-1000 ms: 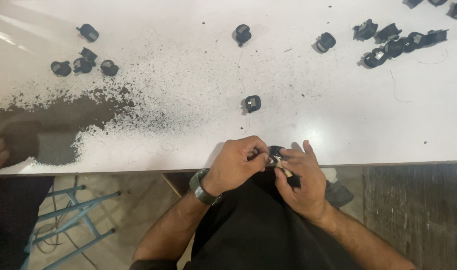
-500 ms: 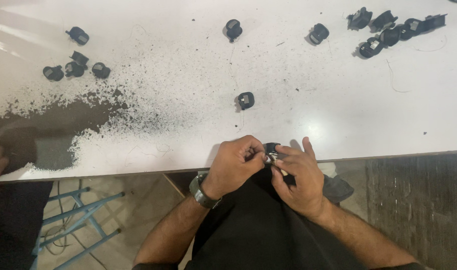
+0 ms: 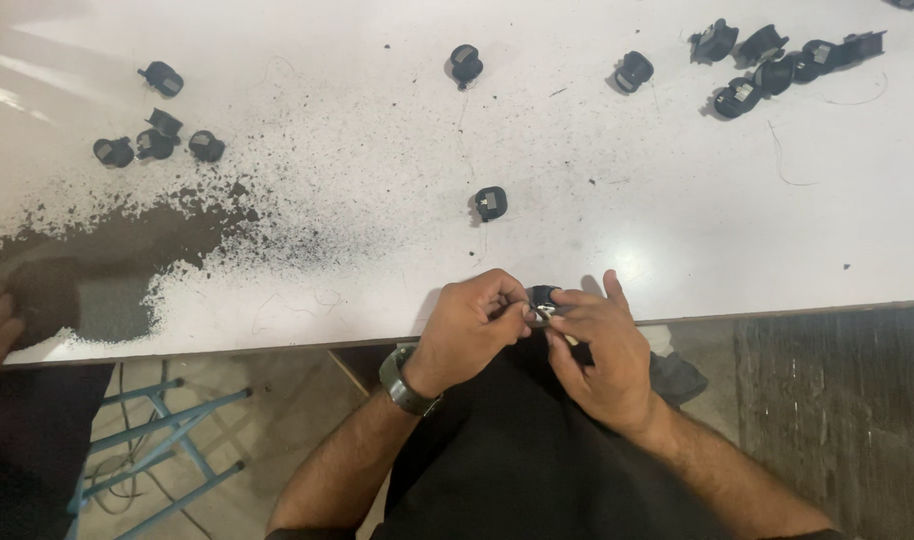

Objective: The person sits at a white workbench and assembles small black plastic components one at a time, fitting parts together by hand and using a small hand tool to press or adjust each piece, then sets the finished assembly aside and picks up the next part.

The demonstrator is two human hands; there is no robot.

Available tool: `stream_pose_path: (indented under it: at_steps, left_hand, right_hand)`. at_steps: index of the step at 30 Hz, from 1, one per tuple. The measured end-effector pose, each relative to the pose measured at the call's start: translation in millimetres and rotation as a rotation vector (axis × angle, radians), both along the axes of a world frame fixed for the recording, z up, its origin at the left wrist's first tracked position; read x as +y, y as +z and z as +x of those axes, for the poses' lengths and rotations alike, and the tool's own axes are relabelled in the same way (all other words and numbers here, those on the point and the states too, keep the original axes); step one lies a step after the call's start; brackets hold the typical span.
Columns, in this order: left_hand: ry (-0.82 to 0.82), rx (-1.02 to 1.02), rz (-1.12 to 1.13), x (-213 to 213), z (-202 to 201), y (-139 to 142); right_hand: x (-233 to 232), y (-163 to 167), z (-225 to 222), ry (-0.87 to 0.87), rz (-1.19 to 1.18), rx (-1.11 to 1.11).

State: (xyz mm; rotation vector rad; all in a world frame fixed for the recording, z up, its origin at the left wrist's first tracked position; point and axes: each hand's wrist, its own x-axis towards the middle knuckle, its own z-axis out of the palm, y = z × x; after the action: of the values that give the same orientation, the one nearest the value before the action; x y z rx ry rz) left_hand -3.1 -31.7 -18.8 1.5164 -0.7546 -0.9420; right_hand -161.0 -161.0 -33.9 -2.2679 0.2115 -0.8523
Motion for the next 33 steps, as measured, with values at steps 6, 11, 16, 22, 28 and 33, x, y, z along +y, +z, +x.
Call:
stream_pose_path:
  at_steps: [6,11,16,22,28,33]
  left_hand:
    - [-0.021,0.045,0.045,-1.6,4.5,-1.8]
    - [-0.029,-0.014,0.037,-1.5,4.4,-2.3]
    - [-0.026,0.018,0.015,-1.2,4.1,-3.9]
    - [-0.023,0.029,-0.041,-0.1,3.2,-5.8]
    - [-0.049,-0.050,-0.043,0.1,3.3,-6.3]
    - [-0.005,-0.021,-0.090,1.4,-0.1,-6.3]
  right_hand:
    - [-1.6,-3.4,-2.2,0.010,0.021,-0.012]
    - [-0.5,-5.1,-2.8,0.026,0.006,-0.032]
    - [-1.9,-5.3,-1.4,0.026,-0.051,-0.006]
    - [-1.4,-3.2,-0.6,-0.002,-0.085,-0.001]
    - [-2.6,2.9,4.1,0.001,-0.133,0.026]
    - [-2.9,9.8,0.5,-0.018,0.095,0.085]
